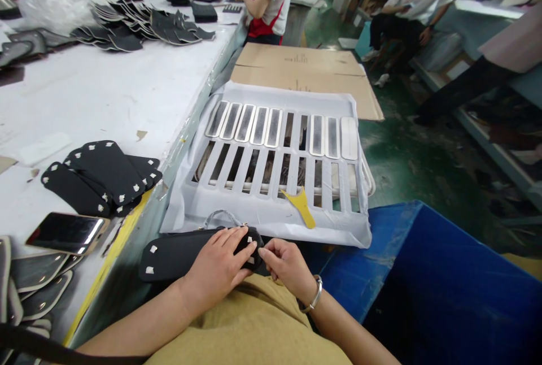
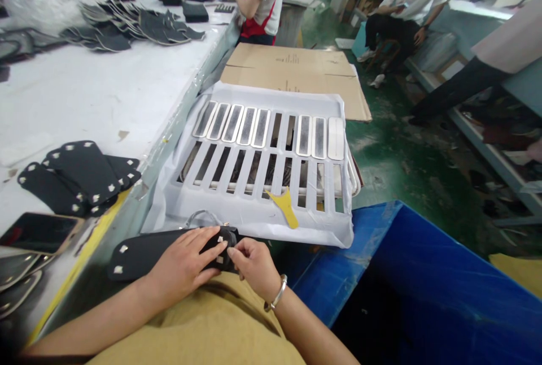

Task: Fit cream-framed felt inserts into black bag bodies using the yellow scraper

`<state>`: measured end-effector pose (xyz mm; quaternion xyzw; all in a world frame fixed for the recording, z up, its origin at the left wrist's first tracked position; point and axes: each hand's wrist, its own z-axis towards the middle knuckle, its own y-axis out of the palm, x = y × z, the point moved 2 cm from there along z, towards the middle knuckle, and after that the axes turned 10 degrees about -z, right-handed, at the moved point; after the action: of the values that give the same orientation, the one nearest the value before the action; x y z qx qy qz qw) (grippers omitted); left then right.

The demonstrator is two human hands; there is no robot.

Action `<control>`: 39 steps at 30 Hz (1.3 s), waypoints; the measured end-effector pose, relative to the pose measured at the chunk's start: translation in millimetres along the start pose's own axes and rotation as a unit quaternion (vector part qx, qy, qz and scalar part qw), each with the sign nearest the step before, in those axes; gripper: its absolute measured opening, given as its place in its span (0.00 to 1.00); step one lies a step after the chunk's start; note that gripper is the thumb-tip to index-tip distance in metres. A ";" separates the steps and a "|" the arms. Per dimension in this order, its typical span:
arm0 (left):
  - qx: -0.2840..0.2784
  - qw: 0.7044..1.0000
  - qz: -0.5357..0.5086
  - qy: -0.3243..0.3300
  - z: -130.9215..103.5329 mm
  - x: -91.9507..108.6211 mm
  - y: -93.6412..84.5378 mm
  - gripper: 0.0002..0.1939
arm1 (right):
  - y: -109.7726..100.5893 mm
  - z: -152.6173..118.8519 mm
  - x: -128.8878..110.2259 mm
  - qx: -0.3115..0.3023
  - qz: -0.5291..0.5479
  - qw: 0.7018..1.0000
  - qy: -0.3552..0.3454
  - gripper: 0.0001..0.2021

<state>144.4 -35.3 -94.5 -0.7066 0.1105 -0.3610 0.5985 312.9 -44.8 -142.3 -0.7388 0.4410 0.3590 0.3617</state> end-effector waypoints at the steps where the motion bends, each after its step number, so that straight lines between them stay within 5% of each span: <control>1: 0.001 1.000 0.002 0.001 -0.2 -0.6 0.0 0.24 | 0.9 0.1 -0.4 0.005 -0.009 1.000 0.001 0.13; 14: 0.020 1.000 -0.012 -0.012 2.2 -5.1 -1.0 0.23 | -3.2 5.2 -13.7 0.020 -0.154 0.988 0.008 0.13; 25: 0.025 0.999 -0.023 0.013 1.0 -3.1 4.9 0.25 | 1.9 3.9 -5.0 0.019 -0.035 0.999 0.005 0.13; 39: 0.004 1.000 -0.024 -0.012 6.6 0.0 4.4 0.25 | -0.6 7.3 -8.8 0.012 -0.039 0.999 0.034 0.12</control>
<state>149.8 -31.4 -98.7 -0.7111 0.0848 -0.3670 0.5937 308.9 -34.8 -138.3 -0.7628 0.4286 0.3137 0.3689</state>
